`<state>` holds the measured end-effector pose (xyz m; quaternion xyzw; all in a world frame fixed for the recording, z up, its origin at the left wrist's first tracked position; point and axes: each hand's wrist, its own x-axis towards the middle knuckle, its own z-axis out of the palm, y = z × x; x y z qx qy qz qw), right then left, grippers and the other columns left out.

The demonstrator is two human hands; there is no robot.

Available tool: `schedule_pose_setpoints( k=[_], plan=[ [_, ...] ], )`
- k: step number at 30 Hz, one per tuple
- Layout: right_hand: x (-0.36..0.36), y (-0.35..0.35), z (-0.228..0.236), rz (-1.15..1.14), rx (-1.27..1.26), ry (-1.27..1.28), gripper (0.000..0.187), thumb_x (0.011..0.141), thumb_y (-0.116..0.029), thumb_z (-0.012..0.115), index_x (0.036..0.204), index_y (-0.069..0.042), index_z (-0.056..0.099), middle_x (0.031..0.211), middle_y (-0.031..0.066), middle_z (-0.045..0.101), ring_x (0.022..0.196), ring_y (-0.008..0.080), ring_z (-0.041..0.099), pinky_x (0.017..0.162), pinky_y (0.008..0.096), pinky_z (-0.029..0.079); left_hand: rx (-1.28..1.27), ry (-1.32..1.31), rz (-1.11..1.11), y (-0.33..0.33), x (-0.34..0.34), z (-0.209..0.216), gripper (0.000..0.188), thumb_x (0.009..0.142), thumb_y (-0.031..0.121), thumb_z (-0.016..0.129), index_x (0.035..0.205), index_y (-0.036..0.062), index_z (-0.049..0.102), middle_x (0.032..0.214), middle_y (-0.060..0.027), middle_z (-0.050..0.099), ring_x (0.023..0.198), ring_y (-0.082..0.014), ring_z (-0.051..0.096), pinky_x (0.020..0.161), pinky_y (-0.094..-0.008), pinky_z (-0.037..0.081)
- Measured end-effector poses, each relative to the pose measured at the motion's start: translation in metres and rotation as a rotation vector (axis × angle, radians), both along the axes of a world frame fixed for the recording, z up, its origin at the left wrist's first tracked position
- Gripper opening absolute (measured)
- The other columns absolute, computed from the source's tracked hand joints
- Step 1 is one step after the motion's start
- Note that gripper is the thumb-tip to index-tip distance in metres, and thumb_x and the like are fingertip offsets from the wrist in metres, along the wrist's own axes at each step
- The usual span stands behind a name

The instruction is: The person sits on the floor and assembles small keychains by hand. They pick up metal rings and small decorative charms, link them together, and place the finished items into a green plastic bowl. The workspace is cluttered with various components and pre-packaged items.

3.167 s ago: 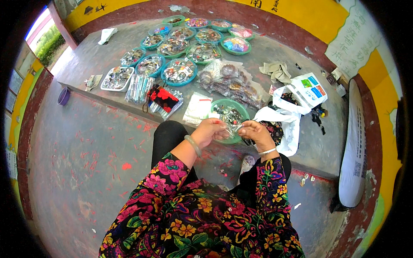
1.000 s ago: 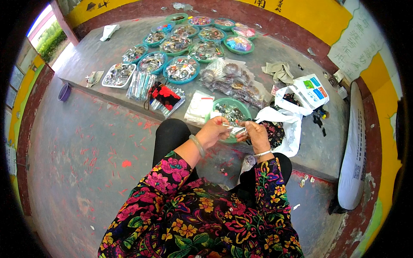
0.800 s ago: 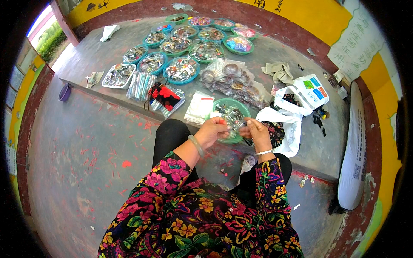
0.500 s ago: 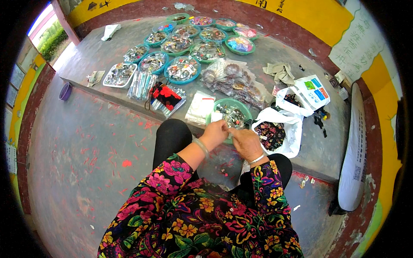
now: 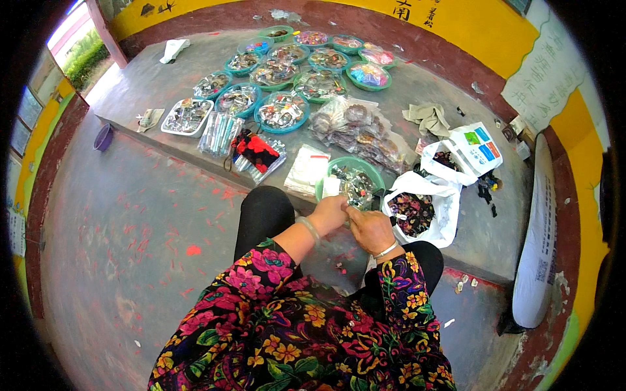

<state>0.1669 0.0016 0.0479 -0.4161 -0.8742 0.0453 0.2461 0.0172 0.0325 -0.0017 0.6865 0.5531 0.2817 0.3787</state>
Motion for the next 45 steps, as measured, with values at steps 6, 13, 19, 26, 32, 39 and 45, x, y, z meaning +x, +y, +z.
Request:
schedule_pose_setpoints(
  k=[6, 13, 19, 26, 32, 39, 45],
  plan=[
    [0.006, 0.004, -0.022, -0.036, -0.019, -0.156, 0.01, 0.073, -0.017, 0.055, 0.079, -0.009, 0.057, 0.058, 0.0106, 0.055, 0.055, 0.0283, 0.057, 0.051, 0.0389, 0.044, 0.002, 0.048, -0.039, -0.002, 0.002, -0.001, 0.012, 0.07, 0.013, 0.061, 0.074, 0.0028, 0.057, 0.069, -0.0164, 0.059, 0.065, -0.0316, 0.058, 0.059, -0.0374, 0.045],
    [0.0, -0.003, -0.013, -0.17, -0.272, -0.318, 0.021, 0.073, -0.024, 0.057, 0.084, -0.007, 0.058, 0.061, 0.0145, 0.058, 0.06, 0.0308, 0.059, 0.053, 0.0416, 0.046, 0.166, 0.034, -0.077, -0.004, 0.003, 0.0, 0.01, 0.074, 0.013, 0.055, 0.074, 0.0024, 0.055, 0.07, -0.017, 0.058, 0.065, -0.0336, 0.057, 0.059, -0.0394, 0.045],
    [0.006, 0.002, -0.026, -0.229, -0.408, -0.32, 0.023, 0.075, -0.028, 0.056, 0.082, -0.006, 0.06, 0.067, 0.0169, 0.06, 0.064, 0.0337, 0.059, 0.058, 0.0448, 0.046, 0.253, -0.014, -0.139, -0.014, 0.006, 0.016, 0.012, 0.076, 0.014, 0.054, 0.076, 0.0022, 0.054, 0.074, -0.0172, 0.057, 0.069, -0.0344, 0.056, 0.06, -0.0403, 0.044],
    [0.007, 0.002, -0.028, -0.243, -0.404, -0.362, 0.023, 0.076, -0.028, 0.055, 0.076, -0.006, 0.061, 0.068, 0.0156, 0.061, 0.065, 0.0335, 0.06, 0.058, 0.0442, 0.047, 0.291, 0.023, -0.162, -0.015, 0.006, 0.022, 0.011, 0.077, 0.013, 0.051, 0.076, 0.0024, 0.052, 0.073, -0.0169, 0.056, 0.07, -0.0355, 0.055, 0.061, -0.0409, 0.044],
    [0.006, 0.004, -0.034, -0.202, -0.417, -0.428, 0.025, 0.076, -0.029, 0.053, 0.077, -0.005, 0.061, 0.068, 0.0155, 0.061, 0.065, 0.0332, 0.06, 0.057, 0.044, 0.047, 0.334, 0.04, -0.154, -0.018, 0.01, 0.021, 0.01, 0.076, 0.012, 0.051, 0.075, 0.002, 0.05, 0.075, -0.017, 0.055, 0.07, -0.0368, 0.054, 0.062, -0.0418, 0.044],
    [0.027, 0.016, -0.04, -0.26, -0.529, -0.072, 0.028, 0.08, -0.029, 0.05, 0.077, -0.004, 0.062, 0.074, 0.0174, 0.061, 0.068, 0.0353, 0.058, 0.06, 0.0413, 0.046, 0.044, -0.11, -0.196, -0.004, 0.0, 0.03, 0.026, 0.075, 0.02, 0.062, 0.094, 0.0036, 0.056, 0.092, -0.0138, 0.06, 0.085, -0.0259, 0.058, 0.073, -0.0333, 0.045],
    [0.042, 0.027, -0.028, -0.094, -0.765, 0.431, 0.023, 0.08, -0.025, 0.055, 0.086, -0.005, 0.065, 0.075, 0.0107, 0.062, 0.075, 0.0236, 0.06, 0.068, 0.0308, 0.045, -0.091, -0.132, -0.309, -0.001, -0.007, 0.015, 0.031, 0.077, 0.011, 0.06, 0.106, 0.0036, 0.055, 0.097, -0.0124, 0.06, 0.086, -0.0186, 0.058, 0.08, -0.0301, 0.046]
  ],
)
